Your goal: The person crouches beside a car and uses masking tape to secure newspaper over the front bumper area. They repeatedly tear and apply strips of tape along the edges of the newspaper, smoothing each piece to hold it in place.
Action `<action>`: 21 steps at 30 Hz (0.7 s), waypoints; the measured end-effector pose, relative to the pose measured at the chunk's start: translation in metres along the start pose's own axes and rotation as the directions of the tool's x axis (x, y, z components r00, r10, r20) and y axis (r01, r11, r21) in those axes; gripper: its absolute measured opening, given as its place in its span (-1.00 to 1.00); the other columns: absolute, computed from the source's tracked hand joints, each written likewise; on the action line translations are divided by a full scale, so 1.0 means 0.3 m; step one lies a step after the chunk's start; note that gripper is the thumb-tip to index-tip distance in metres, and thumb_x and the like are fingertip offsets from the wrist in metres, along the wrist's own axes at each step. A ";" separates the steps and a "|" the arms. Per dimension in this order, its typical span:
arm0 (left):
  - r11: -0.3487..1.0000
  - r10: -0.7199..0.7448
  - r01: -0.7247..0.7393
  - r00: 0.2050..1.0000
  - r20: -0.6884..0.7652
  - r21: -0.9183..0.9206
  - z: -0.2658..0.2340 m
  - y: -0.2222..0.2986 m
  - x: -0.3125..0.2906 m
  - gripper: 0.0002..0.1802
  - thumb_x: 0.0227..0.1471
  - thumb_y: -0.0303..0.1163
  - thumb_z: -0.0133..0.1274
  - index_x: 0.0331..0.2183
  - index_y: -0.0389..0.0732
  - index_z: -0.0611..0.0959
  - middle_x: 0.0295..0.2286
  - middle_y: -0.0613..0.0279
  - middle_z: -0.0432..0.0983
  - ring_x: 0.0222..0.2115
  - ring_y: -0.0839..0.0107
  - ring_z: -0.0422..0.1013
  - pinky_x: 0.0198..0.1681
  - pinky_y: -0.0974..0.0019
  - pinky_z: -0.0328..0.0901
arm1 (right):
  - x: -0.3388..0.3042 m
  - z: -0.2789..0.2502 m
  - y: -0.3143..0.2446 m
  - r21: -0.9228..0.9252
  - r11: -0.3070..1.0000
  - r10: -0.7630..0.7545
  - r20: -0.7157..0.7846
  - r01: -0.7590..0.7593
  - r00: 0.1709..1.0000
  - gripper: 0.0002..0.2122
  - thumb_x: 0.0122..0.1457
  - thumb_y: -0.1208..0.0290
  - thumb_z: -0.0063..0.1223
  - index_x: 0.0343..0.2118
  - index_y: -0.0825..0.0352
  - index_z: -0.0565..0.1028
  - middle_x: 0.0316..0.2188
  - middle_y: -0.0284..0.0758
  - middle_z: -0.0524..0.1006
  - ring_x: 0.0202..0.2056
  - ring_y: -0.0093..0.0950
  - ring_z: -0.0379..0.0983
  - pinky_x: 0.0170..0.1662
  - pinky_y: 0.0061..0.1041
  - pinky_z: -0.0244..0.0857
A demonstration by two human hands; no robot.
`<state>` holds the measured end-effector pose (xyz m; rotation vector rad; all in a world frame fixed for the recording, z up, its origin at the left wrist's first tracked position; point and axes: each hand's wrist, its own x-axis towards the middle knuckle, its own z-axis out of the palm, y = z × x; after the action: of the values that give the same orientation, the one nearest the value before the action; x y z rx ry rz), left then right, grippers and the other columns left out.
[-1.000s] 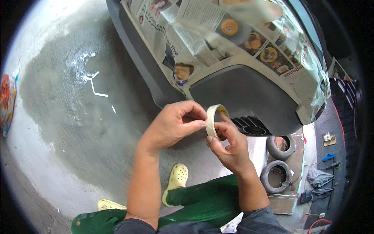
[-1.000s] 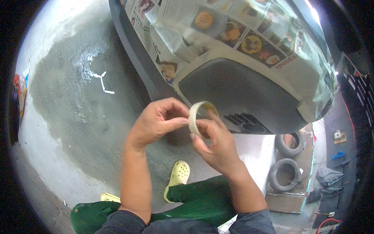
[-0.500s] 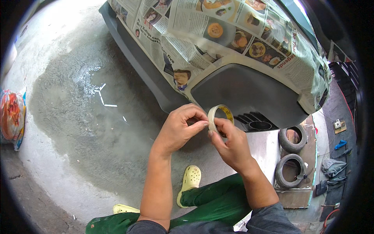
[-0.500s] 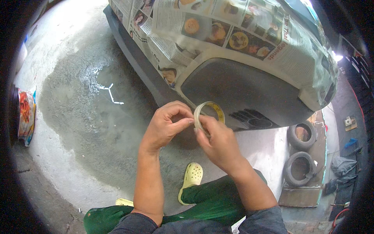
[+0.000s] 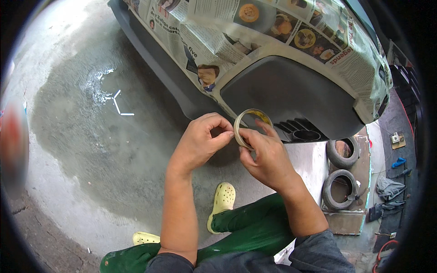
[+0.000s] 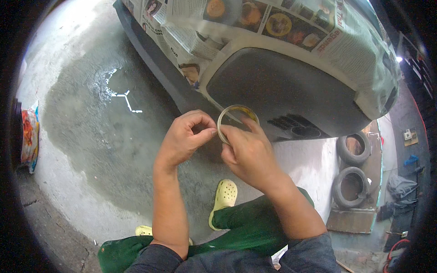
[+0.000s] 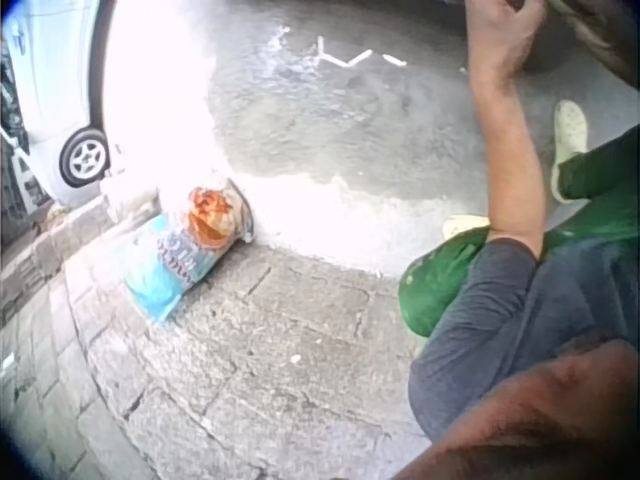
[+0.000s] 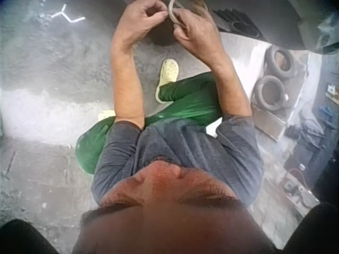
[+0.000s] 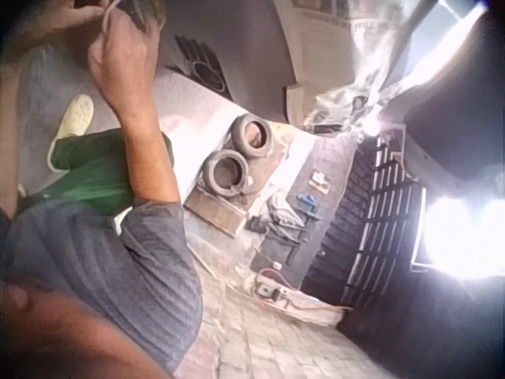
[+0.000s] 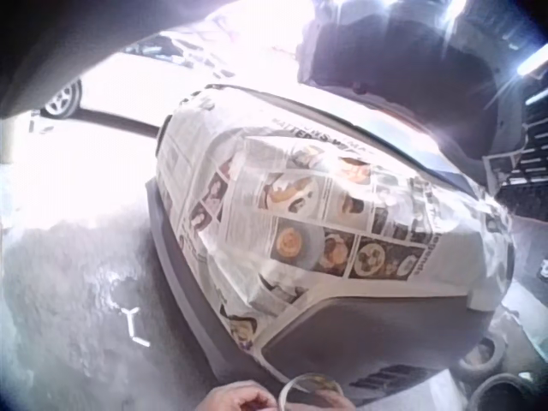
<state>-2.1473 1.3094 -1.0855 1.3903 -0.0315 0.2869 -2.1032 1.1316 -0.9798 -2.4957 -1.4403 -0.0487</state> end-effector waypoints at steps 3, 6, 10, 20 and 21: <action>0.999 0.046 -0.046 0.998 0.048 -0.004 -0.012 -0.019 -0.001 -0.86 0.02 -0.46 0.20 -0.40 -0.33 0.63 -0.40 0.22 0.50 -0.34 0.48 0.43 -0.25 0.35 0.33 | 0.001 -0.011 -0.008 0.036 0.993 0.111 0.069 -0.114 0.991 -0.76 0.20 0.51 0.17 -0.07 0.37 0.52 -0.38 -0.09 0.62 -0.29 -0.05 0.59 -0.14 -0.09 0.43; 0.996 0.046 -0.045 0.999 0.017 -0.074 -0.011 -0.053 -0.005 -0.87 0.04 -0.46 0.18 -0.38 -0.31 0.59 -0.38 0.28 0.48 -0.33 0.52 0.39 -0.25 0.38 0.32 | 0.012 -0.011 -0.027 0.153 0.901 0.378 0.180 -0.406 0.908 -0.79 0.25 0.45 0.14 -0.11 0.41 0.52 -0.38 -0.05 0.62 -0.30 -0.02 0.60 -0.18 -0.12 0.43; 0.902 -0.030 0.028 1.000 0.002 -0.431 0.048 -0.094 0.005 -0.76 0.10 -0.51 0.27 -0.17 -0.33 0.63 -0.27 0.34 0.51 -0.21 0.53 0.46 -0.15 0.40 0.39 | 0.001 0.017 -0.021 0.441 0.747 0.454 0.208 -0.498 0.866 -0.79 0.30 0.39 0.13 -0.13 0.43 0.50 -0.38 0.00 0.63 -0.30 0.02 0.62 -0.23 -0.17 0.43; 0.835 0.156 -0.296 0.936 -0.317 -0.464 0.078 -0.133 0.009 -0.91 0.17 -0.50 0.28 -0.26 -0.22 0.69 -0.32 0.30 0.55 -0.34 0.54 0.47 -0.24 0.44 0.41 | 0.038 0.077 0.055 -0.045 0.805 0.571 0.331 -0.592 0.751 -0.77 0.23 0.39 0.05 -0.17 0.46 0.51 -0.34 -0.05 0.64 -0.35 -0.14 0.60 -0.23 -0.18 0.43; 0.860 0.200 -0.372 0.875 -0.441 -0.348 0.023 -0.136 0.016 -0.90 0.20 -0.47 0.27 -0.23 -0.19 0.68 -0.34 0.30 0.57 -0.38 0.54 0.47 -0.26 0.44 0.42 | 0.026 0.101 0.068 -0.245 0.817 0.576 0.384 -0.522 0.722 -0.76 0.20 0.37 0.03 -0.18 0.46 0.52 -0.34 0.02 0.63 -0.34 0.00 0.59 -0.21 -0.10 0.42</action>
<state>-2.1328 1.2973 -1.1226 0.8670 0.0246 0.7683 -2.0849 1.1358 -1.0121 -3.0714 -0.7491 0.6048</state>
